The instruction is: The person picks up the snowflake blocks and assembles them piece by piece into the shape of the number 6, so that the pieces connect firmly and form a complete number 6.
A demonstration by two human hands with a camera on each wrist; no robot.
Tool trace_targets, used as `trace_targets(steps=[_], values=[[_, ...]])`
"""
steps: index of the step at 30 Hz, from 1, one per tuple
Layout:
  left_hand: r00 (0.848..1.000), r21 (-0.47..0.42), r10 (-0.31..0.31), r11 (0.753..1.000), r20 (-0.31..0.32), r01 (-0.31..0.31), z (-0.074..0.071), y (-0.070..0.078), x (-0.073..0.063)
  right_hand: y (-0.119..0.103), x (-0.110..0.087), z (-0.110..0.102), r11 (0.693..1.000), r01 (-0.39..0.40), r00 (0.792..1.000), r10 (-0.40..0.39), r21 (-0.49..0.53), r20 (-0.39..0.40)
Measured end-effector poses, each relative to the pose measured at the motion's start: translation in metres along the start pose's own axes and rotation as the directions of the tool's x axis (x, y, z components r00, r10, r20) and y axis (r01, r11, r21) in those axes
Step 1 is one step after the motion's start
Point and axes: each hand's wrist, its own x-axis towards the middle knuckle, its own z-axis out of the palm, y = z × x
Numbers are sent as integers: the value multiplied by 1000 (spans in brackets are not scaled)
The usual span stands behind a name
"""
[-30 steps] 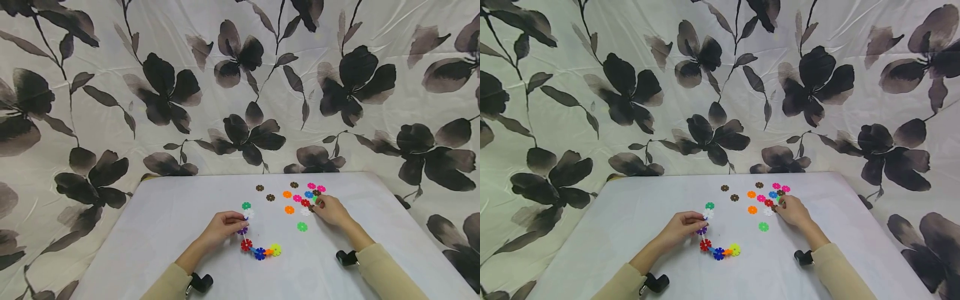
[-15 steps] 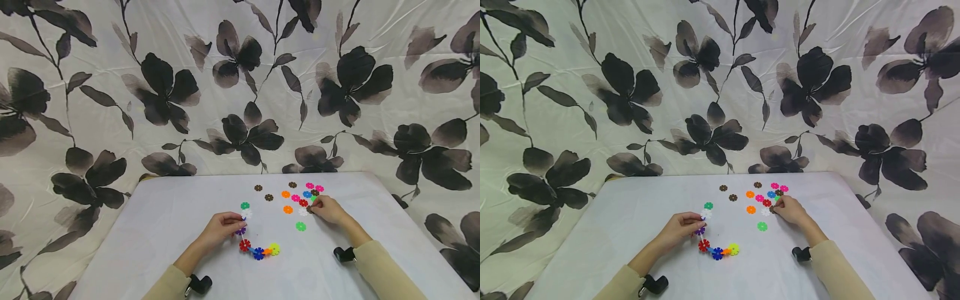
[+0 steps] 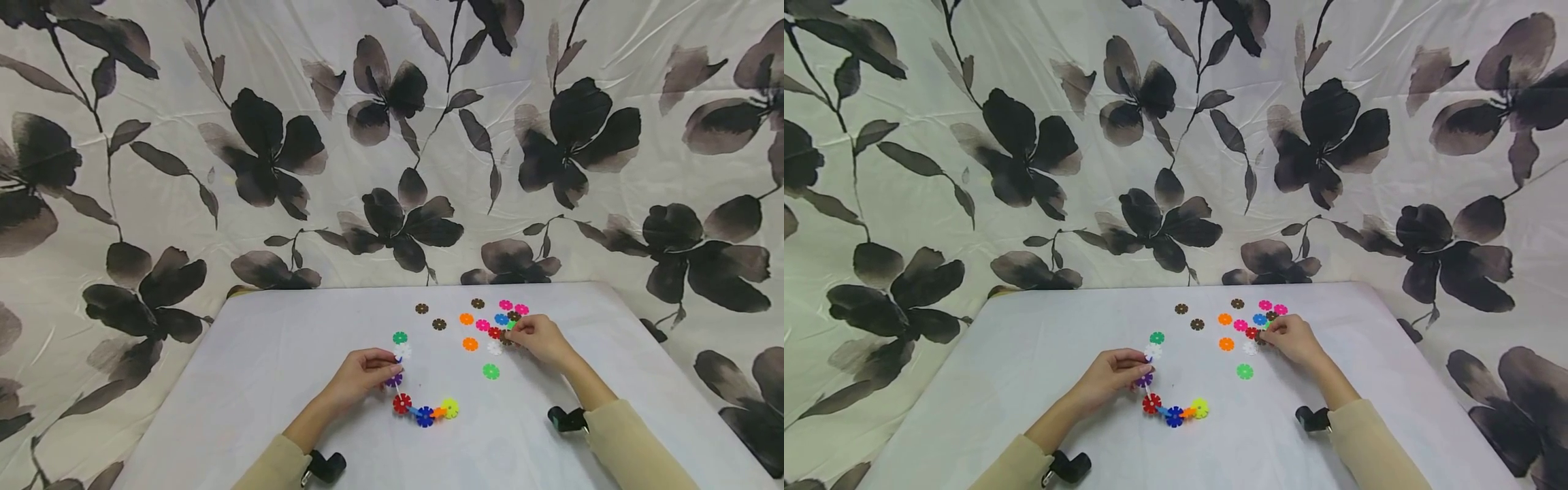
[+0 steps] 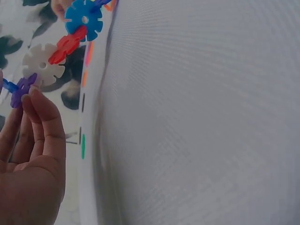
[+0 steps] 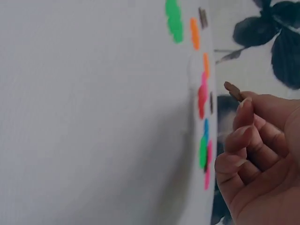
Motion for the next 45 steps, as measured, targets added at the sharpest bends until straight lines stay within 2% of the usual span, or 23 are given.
trace_targets(steps=[2,6,11,14,19,26,31,36,45], values=[[1000,2,7,1000,14,-7,1,-2,1,-10,-2,2,999,30,1000,-30,37,4],[999,6,29,1000,37,-30,3,-4,6,-36,-6,8,988,85,993,-94,128,67],[998,8,34,999,48,-35,7,-2,9,-68,-12,26,962,143,971,-182,231,155],[998,12,41,999,51,-41,11,-1,10,-84,-17,40,953,152,961,-205,262,186],[998,4,43,999,47,-44,16,2,10,-104,-21,60,943,88,964,-162,322,213],[998,-9,50,999,47,-50,20,4,8,-114,-20,77,920,28,980,-102,391,168],[998,-12,51,999,43,-50,19,3,7,-119,-21,82,907,-14,985,-59,420,161],[997,-15,67,998,50,-67,20,2,8,-123,-22,84,909,-55,986,-16,413,165],[996,11,93,996,7,-93,22,1,9,-124,-23,87,900,-67,989,4,430,146]])
